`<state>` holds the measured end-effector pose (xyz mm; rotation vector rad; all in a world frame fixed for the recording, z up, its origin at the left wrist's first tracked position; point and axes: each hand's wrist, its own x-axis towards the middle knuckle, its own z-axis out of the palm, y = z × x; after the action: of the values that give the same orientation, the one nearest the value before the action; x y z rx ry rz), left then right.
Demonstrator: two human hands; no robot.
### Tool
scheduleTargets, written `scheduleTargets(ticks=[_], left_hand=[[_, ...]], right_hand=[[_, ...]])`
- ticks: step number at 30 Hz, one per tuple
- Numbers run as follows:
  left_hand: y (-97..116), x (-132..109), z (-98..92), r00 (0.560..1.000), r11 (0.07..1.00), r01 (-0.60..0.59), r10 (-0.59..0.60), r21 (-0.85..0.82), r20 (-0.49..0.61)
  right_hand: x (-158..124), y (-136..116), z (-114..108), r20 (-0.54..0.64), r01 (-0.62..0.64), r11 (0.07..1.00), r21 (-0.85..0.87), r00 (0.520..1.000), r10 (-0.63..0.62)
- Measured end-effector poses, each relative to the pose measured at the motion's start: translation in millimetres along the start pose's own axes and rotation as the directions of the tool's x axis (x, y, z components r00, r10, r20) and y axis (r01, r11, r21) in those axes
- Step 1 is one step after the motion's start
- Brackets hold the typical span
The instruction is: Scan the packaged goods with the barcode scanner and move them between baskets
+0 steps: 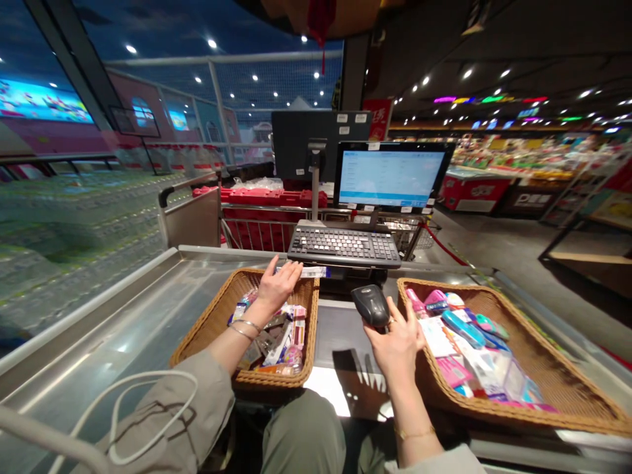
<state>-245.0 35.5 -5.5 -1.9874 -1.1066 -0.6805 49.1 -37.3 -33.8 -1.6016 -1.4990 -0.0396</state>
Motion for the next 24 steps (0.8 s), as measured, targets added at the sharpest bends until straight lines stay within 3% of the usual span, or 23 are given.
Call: scheduleTargets(ticks=[11,18,24], left_hand=[[56.8,36.0,21.1,0.998,0.997,-0.032,0.028,-0.069,-0.062],[77.5,46.8,28.9,0.998,0.997,-0.046,0.044,-0.060,-0.038],[90.5,52.5,34.4,0.996,0.995,-0.043,0.035,-0.087,-0.086]], right_hand=[[-0.3,5.3,-1.5,-0.017,0.054,0.997,-0.050,0.998,-0.055],[-0.8,7.3,-3.6,-0.027,0.076,0.995,-0.068,0.997,-0.078],[-0.5,7.5,-5.5,-0.034,0.088,0.995,-0.045,0.995,-0.090]])
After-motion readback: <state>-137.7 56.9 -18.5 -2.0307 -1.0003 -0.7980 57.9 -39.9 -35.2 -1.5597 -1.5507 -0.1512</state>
